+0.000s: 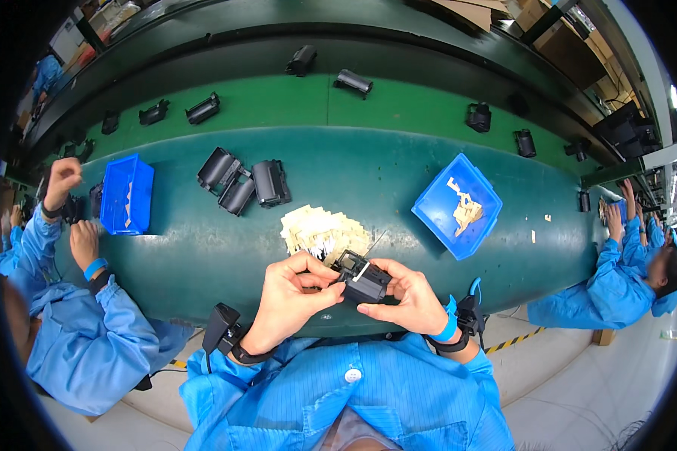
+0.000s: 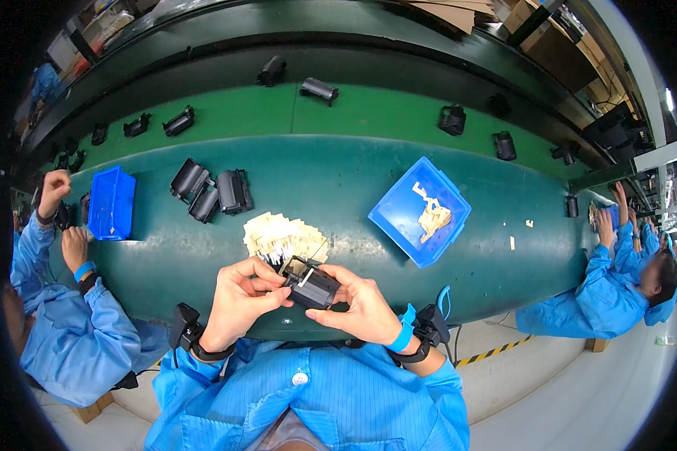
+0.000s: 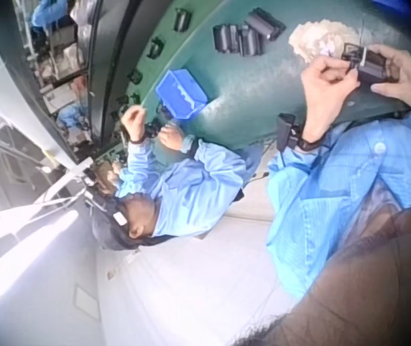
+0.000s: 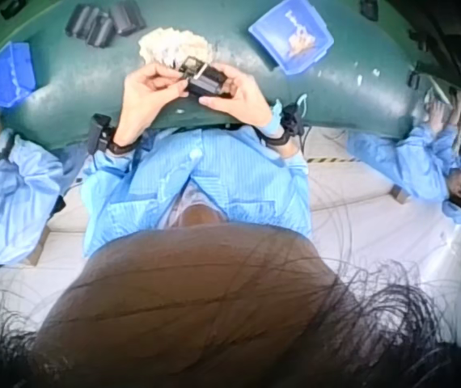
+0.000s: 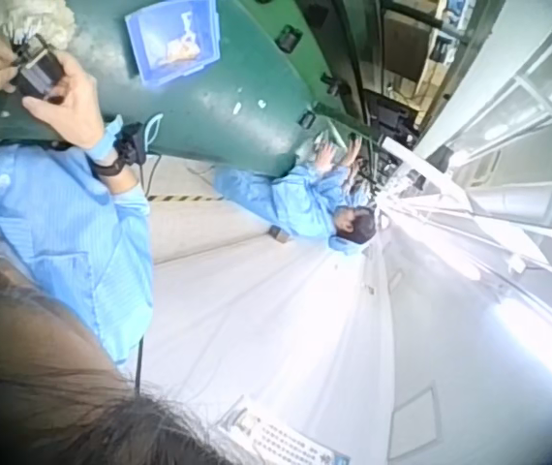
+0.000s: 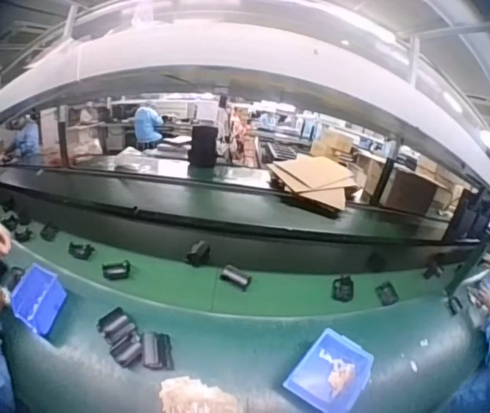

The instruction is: Assembling small plastic housings by inserting internal wiring and components at a factory assembly line.

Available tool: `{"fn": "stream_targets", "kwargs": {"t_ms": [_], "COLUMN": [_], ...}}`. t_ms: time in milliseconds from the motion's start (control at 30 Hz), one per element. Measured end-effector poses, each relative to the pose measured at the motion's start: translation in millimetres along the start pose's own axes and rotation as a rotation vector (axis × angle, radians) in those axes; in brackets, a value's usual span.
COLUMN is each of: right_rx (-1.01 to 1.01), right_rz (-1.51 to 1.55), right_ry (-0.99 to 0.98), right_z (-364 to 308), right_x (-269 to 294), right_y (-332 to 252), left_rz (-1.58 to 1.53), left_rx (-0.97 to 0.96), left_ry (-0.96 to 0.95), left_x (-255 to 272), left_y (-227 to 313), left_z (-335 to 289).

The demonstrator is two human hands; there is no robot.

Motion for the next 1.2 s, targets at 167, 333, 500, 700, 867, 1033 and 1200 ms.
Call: {"fn": "stream_targets", "kwargs": {"t_ms": [167, 333, 500, 700, 867, 1033, 1200], "right_rx": [0.189, 0.238, 0.282, 0.374, 0.288, 0.326, 0.267], "right_rz": [-0.291, -0.336, -0.407, -0.435, -0.393, -0.407, -0.296], "right_ry": [0.005, -0.023, -0.043, -0.044, -0.026, 0.0, 0.001], "right_z": [-0.2, 0.2, -1.9, -3.2, -2.1, -7.8, -4.5], "right_x": [1.0, 0.6, 0.4, -0.1, 6.2, 4.0, 9.4], "right_y": [-11.5, -16.6, -17.2, -18.2, -16.3, -20.6, -13.1], "left_rz": [0.063, 0.094, 0.17, 0.077, -0.048, 0.002, -0.115], "left_rx": [0.087, 0.119, 0.144, 0.159, 0.066, -0.054, -0.12], "left_ry": [-0.057, -0.102, -0.15, -0.118, -0.086, -0.042, 0.076], "left_x": [2.7, 1.5, 1.5, 1.3, -4.0, -6.1, -13.9], "left_y": [-3.0, -0.4, -5.8, -22.4, -25.2, -22.2, -12.1], "left_z": [3.6, 4.7, 5.3, 3.2, -6.3, -12.4, -16.4]}}
Point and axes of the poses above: each hand's wrist, its own z-axis towards the middle knuckle, its own x-axis out of the back of the hand, y = z × x, the point moved 6 cm from there along z, towards the middle knuckle, and after that the axes turned 15 degrees about y, right-handed, at the moved point
